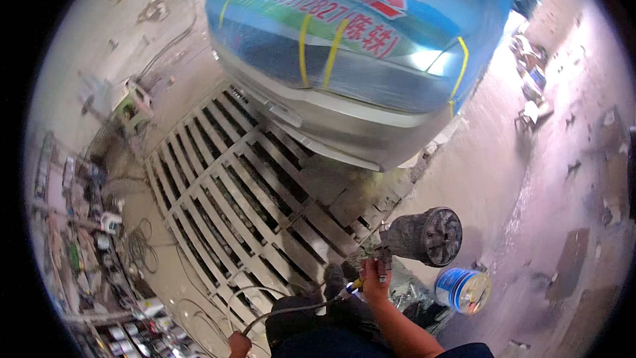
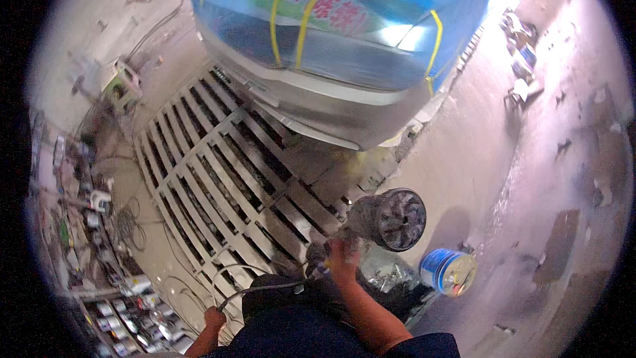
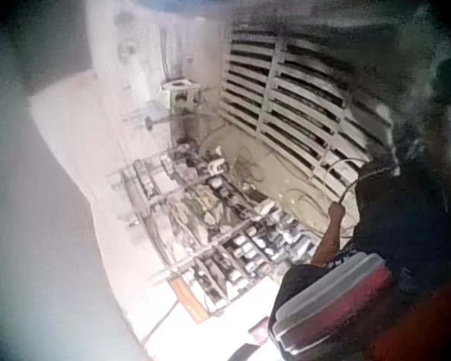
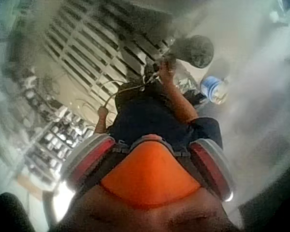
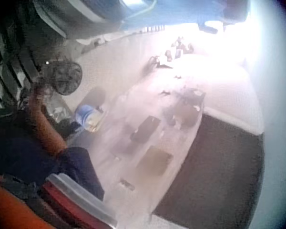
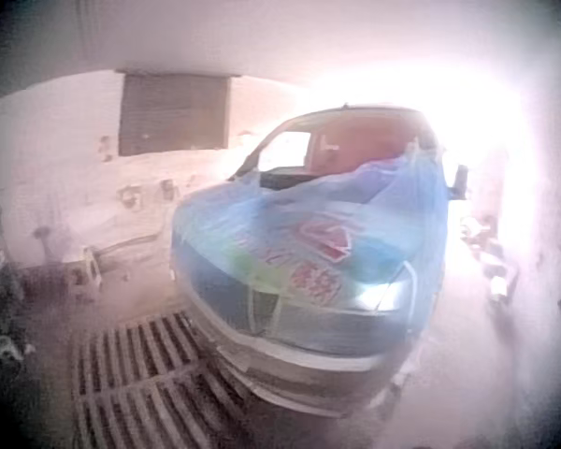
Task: The person uses a spray gun to apply a coat of silver paint to the front bumper of a car. The car is partially covered with blue protective sheeting and yellow tape. The person moves the spray gun back and forth across the bumper surface, covering the grille and lower sections.
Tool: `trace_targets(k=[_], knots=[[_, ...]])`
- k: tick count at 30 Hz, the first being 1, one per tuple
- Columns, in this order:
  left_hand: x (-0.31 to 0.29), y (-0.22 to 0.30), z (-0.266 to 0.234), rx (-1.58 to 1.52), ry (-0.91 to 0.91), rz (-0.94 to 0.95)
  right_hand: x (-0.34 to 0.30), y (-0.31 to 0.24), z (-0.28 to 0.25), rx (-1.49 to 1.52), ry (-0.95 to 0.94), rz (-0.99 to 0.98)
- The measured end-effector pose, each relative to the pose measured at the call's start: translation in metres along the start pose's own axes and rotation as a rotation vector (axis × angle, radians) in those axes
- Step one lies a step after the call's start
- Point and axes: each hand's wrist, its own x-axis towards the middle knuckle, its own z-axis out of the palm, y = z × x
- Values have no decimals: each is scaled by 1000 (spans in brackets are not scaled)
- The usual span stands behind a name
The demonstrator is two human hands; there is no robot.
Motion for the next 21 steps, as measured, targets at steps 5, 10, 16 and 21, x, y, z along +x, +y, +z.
trace_targets(k=[5,10,16,21], knots=[[88,-22,-59,159,21,242,2,22,54,-190,195,-186],[164,2,-109,121,-68,202,-4,-27,114,233,393,33],[294,-7,-163,372,-247,515,-22,-59,187,342,746,32],[392,-19,-161,401,-158,904,-44,-81,229,163,836,23]])
